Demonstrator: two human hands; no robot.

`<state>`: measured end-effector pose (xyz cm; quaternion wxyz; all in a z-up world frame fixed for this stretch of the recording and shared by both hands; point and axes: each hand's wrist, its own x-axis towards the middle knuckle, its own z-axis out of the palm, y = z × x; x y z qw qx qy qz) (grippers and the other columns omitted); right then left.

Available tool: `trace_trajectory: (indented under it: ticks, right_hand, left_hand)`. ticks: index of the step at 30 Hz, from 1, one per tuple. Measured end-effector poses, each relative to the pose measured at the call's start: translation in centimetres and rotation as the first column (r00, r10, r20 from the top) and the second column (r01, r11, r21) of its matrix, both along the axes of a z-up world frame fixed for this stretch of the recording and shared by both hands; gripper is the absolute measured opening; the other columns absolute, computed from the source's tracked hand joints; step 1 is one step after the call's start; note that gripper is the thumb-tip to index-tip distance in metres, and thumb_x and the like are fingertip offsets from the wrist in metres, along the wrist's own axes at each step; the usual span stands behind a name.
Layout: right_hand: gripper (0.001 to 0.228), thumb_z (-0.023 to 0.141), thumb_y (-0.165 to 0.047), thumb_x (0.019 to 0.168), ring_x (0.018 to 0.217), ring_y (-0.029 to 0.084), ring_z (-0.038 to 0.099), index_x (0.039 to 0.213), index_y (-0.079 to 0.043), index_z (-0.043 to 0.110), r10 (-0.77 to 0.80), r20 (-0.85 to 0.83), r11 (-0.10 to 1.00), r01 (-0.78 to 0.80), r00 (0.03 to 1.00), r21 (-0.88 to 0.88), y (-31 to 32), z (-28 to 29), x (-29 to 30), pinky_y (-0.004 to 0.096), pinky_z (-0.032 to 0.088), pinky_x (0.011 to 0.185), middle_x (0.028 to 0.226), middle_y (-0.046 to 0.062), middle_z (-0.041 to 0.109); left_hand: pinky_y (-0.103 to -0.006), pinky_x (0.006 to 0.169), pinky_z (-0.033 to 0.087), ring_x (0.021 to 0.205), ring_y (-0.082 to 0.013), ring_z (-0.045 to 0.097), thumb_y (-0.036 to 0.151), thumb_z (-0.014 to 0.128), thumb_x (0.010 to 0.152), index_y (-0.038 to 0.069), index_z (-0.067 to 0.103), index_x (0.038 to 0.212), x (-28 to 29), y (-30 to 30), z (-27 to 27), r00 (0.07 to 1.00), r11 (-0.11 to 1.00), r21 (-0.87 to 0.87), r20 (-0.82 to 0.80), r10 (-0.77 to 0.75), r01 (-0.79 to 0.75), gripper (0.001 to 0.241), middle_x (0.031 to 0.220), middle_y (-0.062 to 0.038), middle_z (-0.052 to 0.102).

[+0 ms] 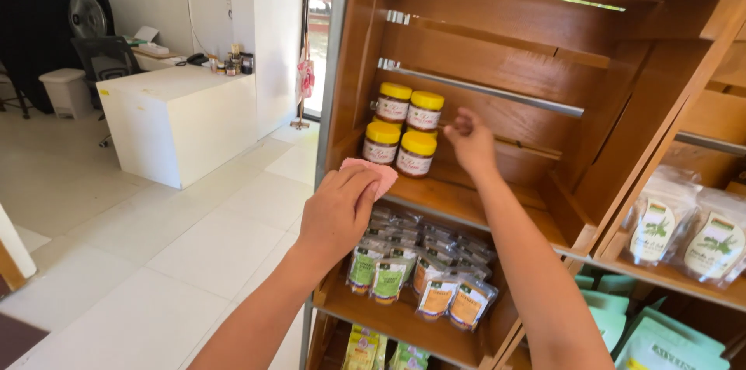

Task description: Wiping down jars and spice bottles with a pink cloth and placing them onto a wooden display shelf.

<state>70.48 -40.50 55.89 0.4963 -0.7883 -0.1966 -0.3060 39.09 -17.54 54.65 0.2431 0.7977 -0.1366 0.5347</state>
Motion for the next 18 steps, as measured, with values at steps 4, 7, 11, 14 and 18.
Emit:
trace_trajectory:
  ticks: [4,7,11,14,18]
  right_hand:
    - [0.04,0.074,-0.013,0.095,0.107,0.021,0.065,0.132,-0.005,0.063,0.077,0.131,0.966,-0.107,0.988,0.237,3.3,0.4,-14.8,0.035,0.053,0.097,0.119,0.014,0.069]
    - [0.03,0.069,-0.007,0.095,0.108,0.018,0.059,0.126,-0.006,0.067,0.202,0.155,0.929,-0.24,0.967,0.281,6.6,-2.7,-23.8,0.033,0.051,0.098,0.113,0.01,0.067]
    - [0.038,0.067,-0.013,0.096,0.103,0.016,0.064,0.133,-0.005,0.063,0.47,-0.114,0.822,-0.387,0.875,0.417,10.3,-9.5,-28.9,0.03,0.056,0.088,0.117,0.009,0.069]
    - [0.045,0.062,-0.021,0.1,0.103,0.02,0.068,0.142,-0.004,0.056,0.669,-0.284,0.688,-0.428,0.687,0.586,12.1,-15.3,-31.0,0.035,0.059,0.085,0.123,0.011,0.069]
    - [0.04,0.056,-0.027,0.103,0.099,0.027,0.075,0.137,-0.006,0.059,0.82,-0.328,0.521,-0.376,0.469,0.766,13.3,-18.1,-36.1,0.04,0.062,0.082,0.112,0.014,0.074]
  left_hand:
    - [-0.0319,0.08,0.056,0.09,-0.0234,0.068,0.029,0.056,0.102,0.019,0.073,0.104,-3.5,1.6,-2.1,0.997,0.996,-0.041,-0.004,-0.077,0.076,0.019,0.106,-0.002,0.071]
    - [-0.0338,0.083,0.057,0.092,-0.0258,0.07,0.025,0.056,0.102,0.016,0.074,0.103,-6.3,2.7,-3.0,0.974,0.965,-0.139,-0.017,-0.227,0.222,0.019,0.105,-0.004,0.073]
    - [-0.0385,0.092,0.055,0.103,-0.0296,0.07,0.023,0.057,0.102,0.011,0.07,0.112,-8.1,4.5,-5.8,0.94,0.902,-0.276,0.02,-0.341,0.333,0.021,0.118,-0.01,0.066]
    - [-0.0412,0.097,0.052,0.11,-0.0326,0.067,0.025,0.057,0.102,0.01,0.065,0.123,-9.6,5.2,-8.5,0.938,0.889,-0.312,0.028,-0.345,0.336,0.027,0.13,-0.014,0.058]
    - [-0.0419,0.099,0.05,0.115,-0.0366,0.064,0.029,0.059,0.101,0.008,0.063,0.131,-11.9,5.6,-12.4,0.94,0.898,-0.32,-0.056,-0.335,0.301,0.037,0.132,-0.018,0.055]
